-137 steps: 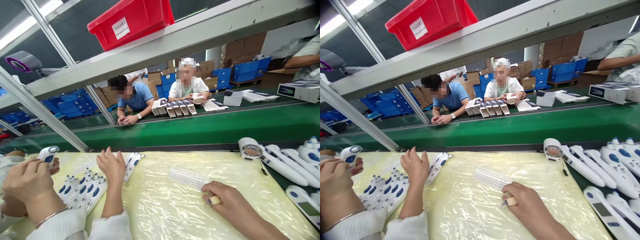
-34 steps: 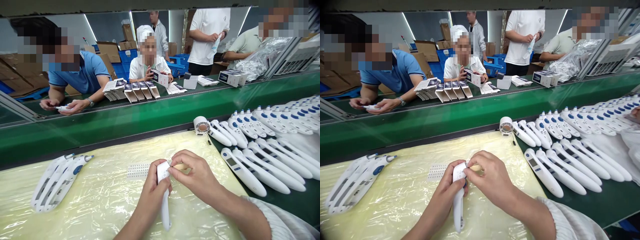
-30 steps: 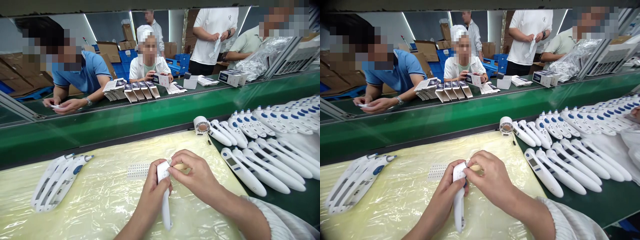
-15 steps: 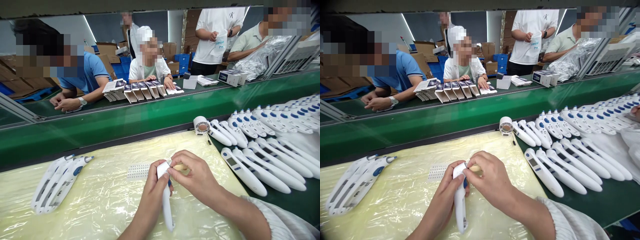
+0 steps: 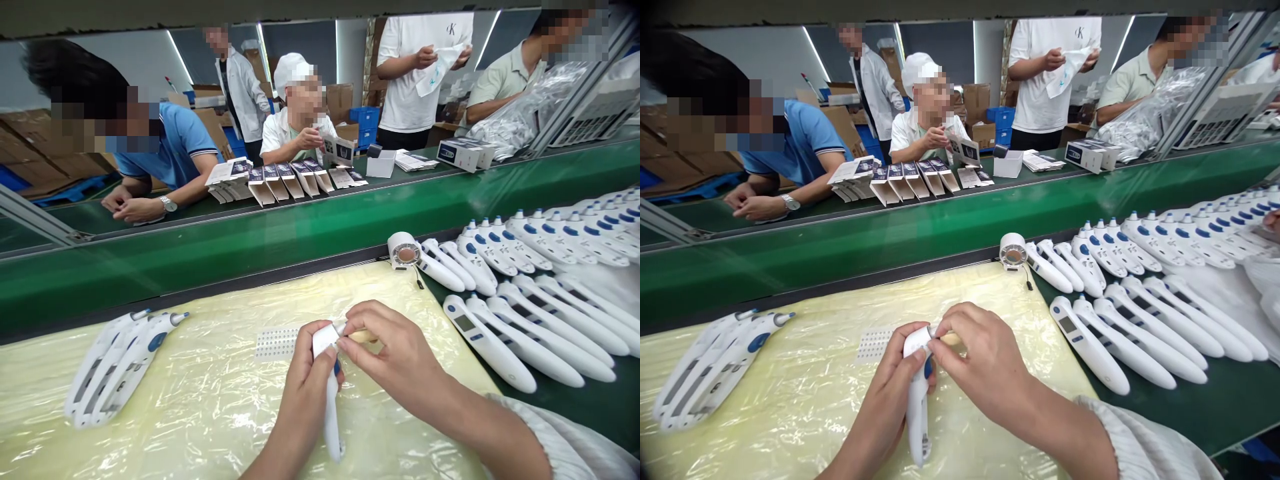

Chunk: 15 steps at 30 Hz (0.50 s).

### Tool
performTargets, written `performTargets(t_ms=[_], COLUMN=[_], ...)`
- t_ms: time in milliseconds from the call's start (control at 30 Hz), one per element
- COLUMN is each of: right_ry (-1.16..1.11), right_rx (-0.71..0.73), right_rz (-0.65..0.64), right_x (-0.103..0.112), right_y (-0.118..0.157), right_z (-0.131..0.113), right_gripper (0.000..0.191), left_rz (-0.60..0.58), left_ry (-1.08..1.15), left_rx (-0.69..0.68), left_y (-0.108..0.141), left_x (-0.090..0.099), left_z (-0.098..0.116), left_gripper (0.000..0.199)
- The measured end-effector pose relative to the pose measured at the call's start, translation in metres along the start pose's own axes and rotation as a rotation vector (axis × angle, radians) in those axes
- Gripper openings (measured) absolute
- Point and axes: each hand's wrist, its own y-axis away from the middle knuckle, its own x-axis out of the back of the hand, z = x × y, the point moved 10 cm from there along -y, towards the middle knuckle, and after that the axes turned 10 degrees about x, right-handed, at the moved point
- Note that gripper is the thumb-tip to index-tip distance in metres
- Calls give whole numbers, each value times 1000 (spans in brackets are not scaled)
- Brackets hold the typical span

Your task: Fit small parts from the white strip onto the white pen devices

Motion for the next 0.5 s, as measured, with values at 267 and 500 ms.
performTargets(t_ms=[267, 500], right_ry=[-30, -37], right_rx=[-10, 150], right_rz=[65, 85], right_x=[11, 12], right_y=[-3, -5], right_z=[3, -16], right_gripper=[6, 21], left_rz=[-23, -1], left_ry=[28, 114], left_rx=[-2, 22], left_y=[-1, -2], left_x=[0, 6], left_z=[-1, 5], left_gripper=[36, 35])
